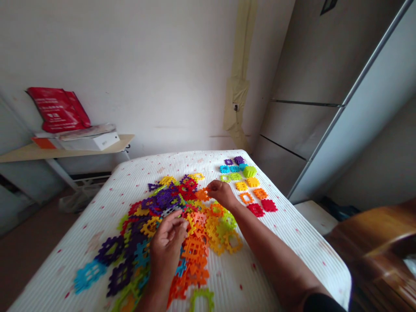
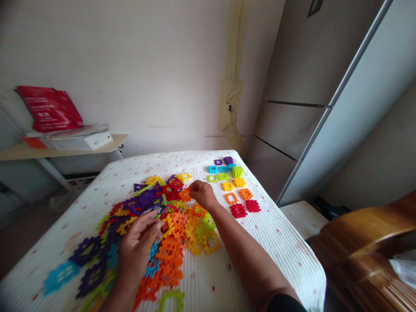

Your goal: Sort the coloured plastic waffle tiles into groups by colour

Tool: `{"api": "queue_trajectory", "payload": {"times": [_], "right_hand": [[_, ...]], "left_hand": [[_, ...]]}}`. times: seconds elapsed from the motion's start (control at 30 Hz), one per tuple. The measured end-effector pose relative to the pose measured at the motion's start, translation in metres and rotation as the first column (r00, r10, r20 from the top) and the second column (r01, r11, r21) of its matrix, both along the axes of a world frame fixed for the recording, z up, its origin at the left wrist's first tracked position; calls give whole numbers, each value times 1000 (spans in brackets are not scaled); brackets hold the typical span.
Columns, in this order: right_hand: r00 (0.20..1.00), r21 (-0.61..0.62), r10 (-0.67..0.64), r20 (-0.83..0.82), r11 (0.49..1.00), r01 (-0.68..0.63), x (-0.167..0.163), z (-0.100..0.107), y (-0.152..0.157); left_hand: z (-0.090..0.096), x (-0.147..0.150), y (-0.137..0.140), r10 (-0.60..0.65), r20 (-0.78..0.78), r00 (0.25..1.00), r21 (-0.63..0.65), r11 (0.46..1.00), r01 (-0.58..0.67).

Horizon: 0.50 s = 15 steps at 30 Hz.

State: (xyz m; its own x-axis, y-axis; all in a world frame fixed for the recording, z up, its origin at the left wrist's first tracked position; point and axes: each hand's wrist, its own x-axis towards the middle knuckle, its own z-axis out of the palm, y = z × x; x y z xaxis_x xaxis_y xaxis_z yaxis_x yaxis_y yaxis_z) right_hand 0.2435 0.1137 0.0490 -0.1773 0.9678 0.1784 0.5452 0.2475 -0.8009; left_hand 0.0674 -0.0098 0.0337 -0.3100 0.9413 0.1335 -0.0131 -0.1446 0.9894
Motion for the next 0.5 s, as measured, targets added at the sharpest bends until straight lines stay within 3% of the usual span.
{"api": "queue_trajectory", "payload": {"times": [0.07, 0.13, 0.27, 0.37, 0.5], "right_hand": [[976, 96, 49, -212, 995, -29, -2, 4, -11], [950, 290, 143, -278, 955, -59, -6, 10, -28], [964, 653, 249, -97, 746, -127, -14, 19, -64], [980, 765, 182, 78, 620, -176, -18, 18, -81], [965, 829, 135, 223, 495, -261, -22, 10, -87]], "left_hand": [[0, 1, 1, 0, 8, 1000, -7, 1000, 0], [0, 1, 2, 3, 14, 1000, -10, 1000, -3], [1, -1, 0, 4, -19, 1000, -20, 1000, -4], [2, -2, -3, -10, -80, 997, -13, 1000, 9], [6, -2, -4, -28, -92, 995, 4, 1000, 29]]}}
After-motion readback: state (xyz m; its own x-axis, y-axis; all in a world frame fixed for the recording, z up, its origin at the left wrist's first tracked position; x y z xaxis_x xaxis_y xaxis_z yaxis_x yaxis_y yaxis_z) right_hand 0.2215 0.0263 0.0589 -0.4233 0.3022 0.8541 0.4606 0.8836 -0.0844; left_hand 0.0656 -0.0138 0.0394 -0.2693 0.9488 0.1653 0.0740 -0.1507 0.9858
